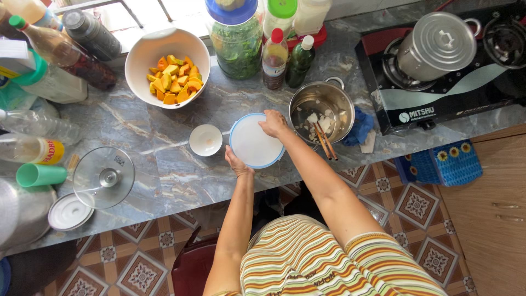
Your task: The person mixes raw cut meat in a pot by hand, places the pot on a gas stove, and turns on the burner. They take a container of fried food and a bowl of white liquid from the refrigerator, stir the white substance with chopsticks, add portions of it into a second pot on the stove, and stir the meat as it cooks.
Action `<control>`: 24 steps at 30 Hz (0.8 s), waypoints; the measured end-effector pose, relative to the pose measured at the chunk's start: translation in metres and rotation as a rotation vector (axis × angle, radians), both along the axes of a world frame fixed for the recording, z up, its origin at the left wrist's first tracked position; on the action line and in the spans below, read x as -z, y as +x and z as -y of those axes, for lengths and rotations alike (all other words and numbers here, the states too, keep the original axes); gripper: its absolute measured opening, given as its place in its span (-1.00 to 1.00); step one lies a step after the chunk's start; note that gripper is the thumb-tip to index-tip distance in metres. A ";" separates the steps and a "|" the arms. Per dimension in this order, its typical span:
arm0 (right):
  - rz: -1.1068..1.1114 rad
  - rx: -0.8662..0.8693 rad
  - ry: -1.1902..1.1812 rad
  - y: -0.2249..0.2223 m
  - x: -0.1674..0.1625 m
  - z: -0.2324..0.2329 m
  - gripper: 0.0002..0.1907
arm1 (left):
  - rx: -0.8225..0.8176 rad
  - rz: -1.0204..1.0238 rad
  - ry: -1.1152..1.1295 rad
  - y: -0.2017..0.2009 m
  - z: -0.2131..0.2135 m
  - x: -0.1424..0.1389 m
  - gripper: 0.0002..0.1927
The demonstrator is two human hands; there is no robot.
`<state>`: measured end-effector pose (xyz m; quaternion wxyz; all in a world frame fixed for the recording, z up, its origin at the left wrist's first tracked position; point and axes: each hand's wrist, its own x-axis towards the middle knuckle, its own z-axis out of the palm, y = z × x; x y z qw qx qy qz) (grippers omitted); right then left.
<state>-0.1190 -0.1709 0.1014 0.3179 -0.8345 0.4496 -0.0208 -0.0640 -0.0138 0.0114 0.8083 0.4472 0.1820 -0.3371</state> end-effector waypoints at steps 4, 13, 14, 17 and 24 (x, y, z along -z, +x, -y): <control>0.077 0.020 -0.008 -0.001 0.000 -0.012 -0.30 | 0.202 -0.092 -0.419 0.013 -0.008 0.002 -0.31; 0.327 -0.046 -0.099 -0.027 -0.003 -0.069 -0.35 | 0.594 -0.172 -0.285 0.039 -0.111 -0.021 -0.27; 0.368 -0.083 -0.112 -0.034 -0.007 -0.076 -0.34 | 0.625 -0.124 -0.260 0.036 -0.122 -0.023 -0.25; 0.416 -0.110 -0.051 -0.072 -0.029 -0.089 -0.30 | 0.712 -0.047 -0.239 0.022 -0.154 -0.034 -0.18; 0.477 0.129 -0.041 -0.210 -0.065 -0.157 -0.31 | 0.994 -0.034 -0.038 -0.049 -0.172 -0.025 -0.14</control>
